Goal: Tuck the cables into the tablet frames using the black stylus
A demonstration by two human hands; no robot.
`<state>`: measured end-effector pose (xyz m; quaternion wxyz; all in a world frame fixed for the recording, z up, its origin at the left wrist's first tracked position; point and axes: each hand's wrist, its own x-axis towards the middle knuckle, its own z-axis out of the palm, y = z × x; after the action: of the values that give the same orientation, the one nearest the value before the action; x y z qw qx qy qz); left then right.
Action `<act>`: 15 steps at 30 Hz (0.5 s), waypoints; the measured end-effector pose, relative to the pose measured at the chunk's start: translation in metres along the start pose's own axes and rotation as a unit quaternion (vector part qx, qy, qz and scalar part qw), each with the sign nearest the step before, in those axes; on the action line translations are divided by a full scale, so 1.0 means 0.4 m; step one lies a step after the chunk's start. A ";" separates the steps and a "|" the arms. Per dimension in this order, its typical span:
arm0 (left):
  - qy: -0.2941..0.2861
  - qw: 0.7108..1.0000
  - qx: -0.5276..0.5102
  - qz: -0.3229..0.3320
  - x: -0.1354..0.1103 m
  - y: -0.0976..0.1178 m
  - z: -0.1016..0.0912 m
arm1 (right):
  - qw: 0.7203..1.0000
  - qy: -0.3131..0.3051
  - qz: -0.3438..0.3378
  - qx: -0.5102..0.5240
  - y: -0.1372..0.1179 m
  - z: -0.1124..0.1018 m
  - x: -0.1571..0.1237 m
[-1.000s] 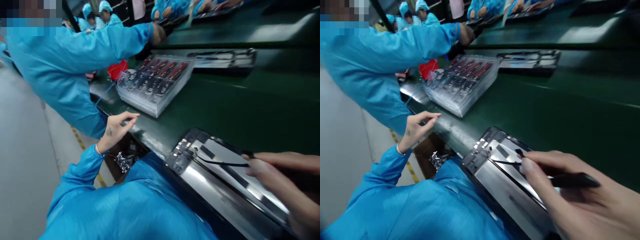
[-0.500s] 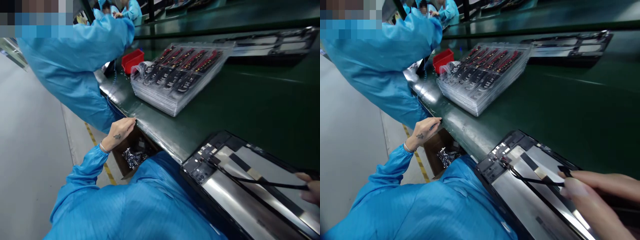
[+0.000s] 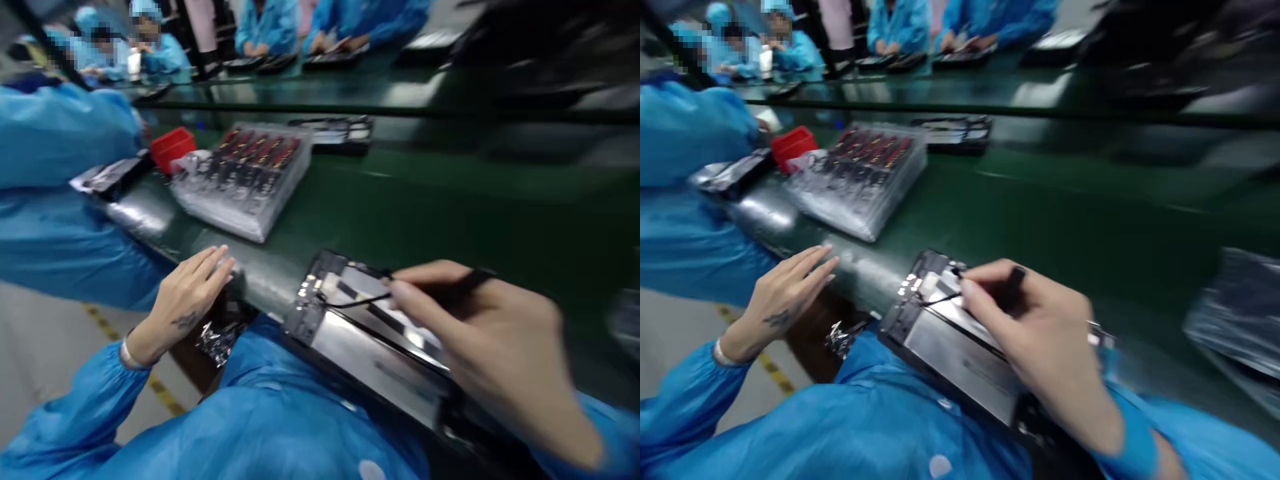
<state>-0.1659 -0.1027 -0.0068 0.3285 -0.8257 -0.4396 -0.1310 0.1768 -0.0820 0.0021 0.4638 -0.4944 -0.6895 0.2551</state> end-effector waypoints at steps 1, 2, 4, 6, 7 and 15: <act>0.033 0.998 -0.041 0.038 0.052 0.021 -0.009 | 0.999 0.005 0.014 0.041 -0.011 0.003 0.007; 0.074 0.991 -0.077 0.079 0.106 0.046 -0.016 | 0.997 0.013 0.025 0.073 -0.017 0.007 0.014; 0.150 0.972 -0.106 0.146 0.210 0.104 -0.025 | 0.992 0.036 0.037 0.117 -0.018 0.011 0.023; 0.198 0.959 -0.090 0.181 0.296 0.157 -0.028 | 0.988 0.054 0.037 0.142 -0.011 0.012 0.027; 0.212 0.955 -0.078 0.191 0.329 0.177 -0.026 | 0.986 0.059 0.034 0.150 -0.009 0.012 0.028; 0.150 0.918 -0.342 0.131 0.403 0.169 0.025 | 0.988 0.069 -0.034 0.135 0.004 0.004 0.061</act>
<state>-0.0184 -0.0199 0.0382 0.1020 -0.9086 -0.2018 -0.3512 0.1741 -0.0587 0.0094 0.5813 -0.4201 -0.6315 0.2947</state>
